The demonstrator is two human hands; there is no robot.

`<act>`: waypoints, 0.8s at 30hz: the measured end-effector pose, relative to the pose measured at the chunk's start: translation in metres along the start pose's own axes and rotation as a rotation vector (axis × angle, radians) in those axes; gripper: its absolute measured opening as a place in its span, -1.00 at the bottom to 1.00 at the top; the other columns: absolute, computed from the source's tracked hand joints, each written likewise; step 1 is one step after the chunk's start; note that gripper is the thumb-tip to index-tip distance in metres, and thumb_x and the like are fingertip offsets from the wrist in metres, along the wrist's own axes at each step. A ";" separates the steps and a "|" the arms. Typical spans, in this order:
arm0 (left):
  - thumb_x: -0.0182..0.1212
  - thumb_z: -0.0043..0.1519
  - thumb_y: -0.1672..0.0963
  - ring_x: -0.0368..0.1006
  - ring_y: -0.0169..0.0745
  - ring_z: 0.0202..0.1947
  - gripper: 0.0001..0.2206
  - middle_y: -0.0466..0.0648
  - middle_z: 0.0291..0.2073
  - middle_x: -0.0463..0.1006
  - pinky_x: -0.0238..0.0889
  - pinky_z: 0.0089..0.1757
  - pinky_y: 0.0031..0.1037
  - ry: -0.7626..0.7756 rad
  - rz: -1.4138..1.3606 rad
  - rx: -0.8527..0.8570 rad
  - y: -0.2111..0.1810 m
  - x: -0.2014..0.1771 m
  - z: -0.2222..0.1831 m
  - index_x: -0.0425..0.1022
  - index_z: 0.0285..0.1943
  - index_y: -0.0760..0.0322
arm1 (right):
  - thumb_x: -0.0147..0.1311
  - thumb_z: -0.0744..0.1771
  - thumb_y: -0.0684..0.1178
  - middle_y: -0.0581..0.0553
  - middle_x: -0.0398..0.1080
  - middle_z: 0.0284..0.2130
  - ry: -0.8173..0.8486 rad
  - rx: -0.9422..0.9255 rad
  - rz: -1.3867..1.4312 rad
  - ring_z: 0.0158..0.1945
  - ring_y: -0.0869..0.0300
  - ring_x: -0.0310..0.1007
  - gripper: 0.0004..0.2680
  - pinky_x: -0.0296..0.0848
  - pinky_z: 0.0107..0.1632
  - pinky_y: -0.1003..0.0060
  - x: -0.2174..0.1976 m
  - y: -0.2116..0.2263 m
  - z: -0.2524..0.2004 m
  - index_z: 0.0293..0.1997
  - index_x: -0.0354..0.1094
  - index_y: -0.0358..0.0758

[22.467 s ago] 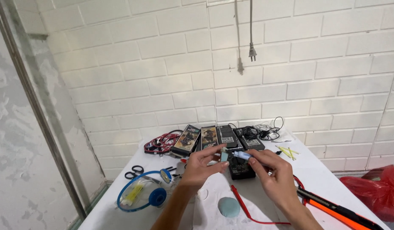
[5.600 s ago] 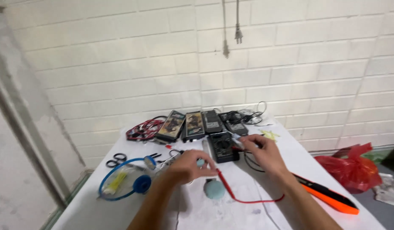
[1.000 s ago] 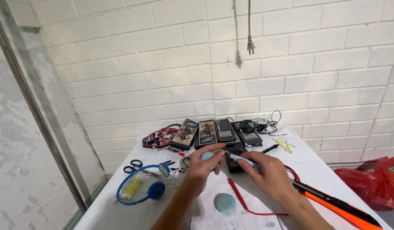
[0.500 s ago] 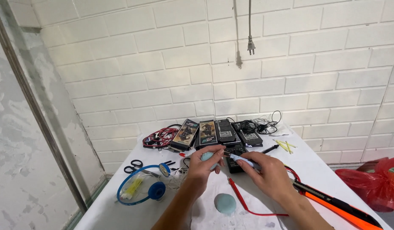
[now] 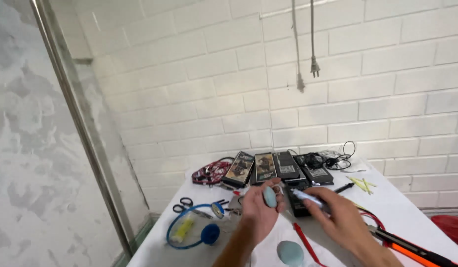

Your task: Organizing and inspecting various electronic components and tools on a workbench.

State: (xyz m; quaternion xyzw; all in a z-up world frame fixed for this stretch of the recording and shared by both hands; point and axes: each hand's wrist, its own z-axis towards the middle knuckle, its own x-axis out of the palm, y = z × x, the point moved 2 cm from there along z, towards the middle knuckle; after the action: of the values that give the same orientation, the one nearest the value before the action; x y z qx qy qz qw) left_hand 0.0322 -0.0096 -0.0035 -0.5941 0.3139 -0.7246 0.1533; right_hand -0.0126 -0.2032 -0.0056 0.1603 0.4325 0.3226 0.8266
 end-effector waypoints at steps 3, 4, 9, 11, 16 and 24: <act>0.00 0.01 0.40 0.17 -0.13 -0.39 -0.49 0.09 -0.23 0.28 0.02 -0.33 -0.37 0.224 0.095 0.060 0.008 -0.024 0.023 0.36 0.22 0.55 | 0.04 0.32 0.15 0.17 0.66 -0.18 -0.002 -0.064 0.112 -0.30 0.27 0.66 -0.78 0.53 -0.17 0.35 0.007 0.003 0.000 0.04 0.43 0.14; 0.00 0.01 0.40 0.17 -0.13 -0.39 -0.49 0.09 -0.23 0.28 0.02 -0.33 -0.37 0.228 0.089 0.048 0.008 -0.023 0.022 0.36 0.22 0.55 | 0.04 0.32 0.15 0.17 0.66 -0.18 -0.004 -0.052 0.104 -0.30 0.27 0.66 -0.78 0.53 -0.17 0.35 0.004 0.007 -0.001 0.04 0.43 0.14; 0.22 0.29 0.18 0.56 -0.09 -0.12 -0.74 0.07 -0.03 0.49 0.58 0.02 -0.37 0.297 0.918 0.131 -0.017 0.014 -0.021 0.34 0.14 0.23 | 0.11 0.32 0.11 0.14 0.68 -0.29 -0.066 -0.093 0.219 -0.28 0.35 0.60 -0.83 0.48 -0.18 0.42 -0.007 0.018 -0.004 -0.11 0.55 -0.02; 0.31 0.21 0.13 0.48 -0.23 -0.28 -0.70 -0.09 0.06 0.50 0.54 -0.21 -0.46 0.209 1.103 0.113 -0.025 0.031 -0.035 0.41 0.11 0.14 | 0.18 0.31 0.10 0.12 0.63 -0.42 -0.054 0.002 0.242 -0.39 0.35 0.43 -0.86 0.35 -0.28 0.42 -0.007 0.014 0.000 -0.26 0.57 -0.07; 0.43 0.10 0.14 0.42 -0.29 0.22 -0.60 -0.22 0.17 0.57 0.27 0.09 -0.40 0.199 1.355 0.156 -0.020 0.020 -0.029 0.48 0.13 0.02 | 0.30 0.29 0.10 0.10 0.49 -0.59 -0.030 0.238 0.282 -0.50 0.34 0.15 -0.78 0.10 -0.40 0.38 -0.012 0.008 0.001 -0.52 0.56 -0.18; 0.49 0.04 0.14 0.51 -0.27 0.08 -0.45 -0.04 0.10 0.61 0.35 0.18 -0.40 0.315 1.268 0.300 -0.010 0.016 -0.026 0.50 0.27 -0.02 | 0.36 0.27 0.05 0.05 0.36 -0.65 0.008 0.174 0.304 -0.44 0.33 0.16 -0.75 0.11 -0.30 0.38 -0.013 -0.005 0.004 -0.60 0.51 -0.25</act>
State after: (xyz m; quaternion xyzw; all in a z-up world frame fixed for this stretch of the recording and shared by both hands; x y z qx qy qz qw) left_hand 0.0048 -0.0045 0.0132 -0.1540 0.5166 -0.6083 0.5826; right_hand -0.0130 -0.2150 0.0018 0.2932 0.4329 0.4059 0.7496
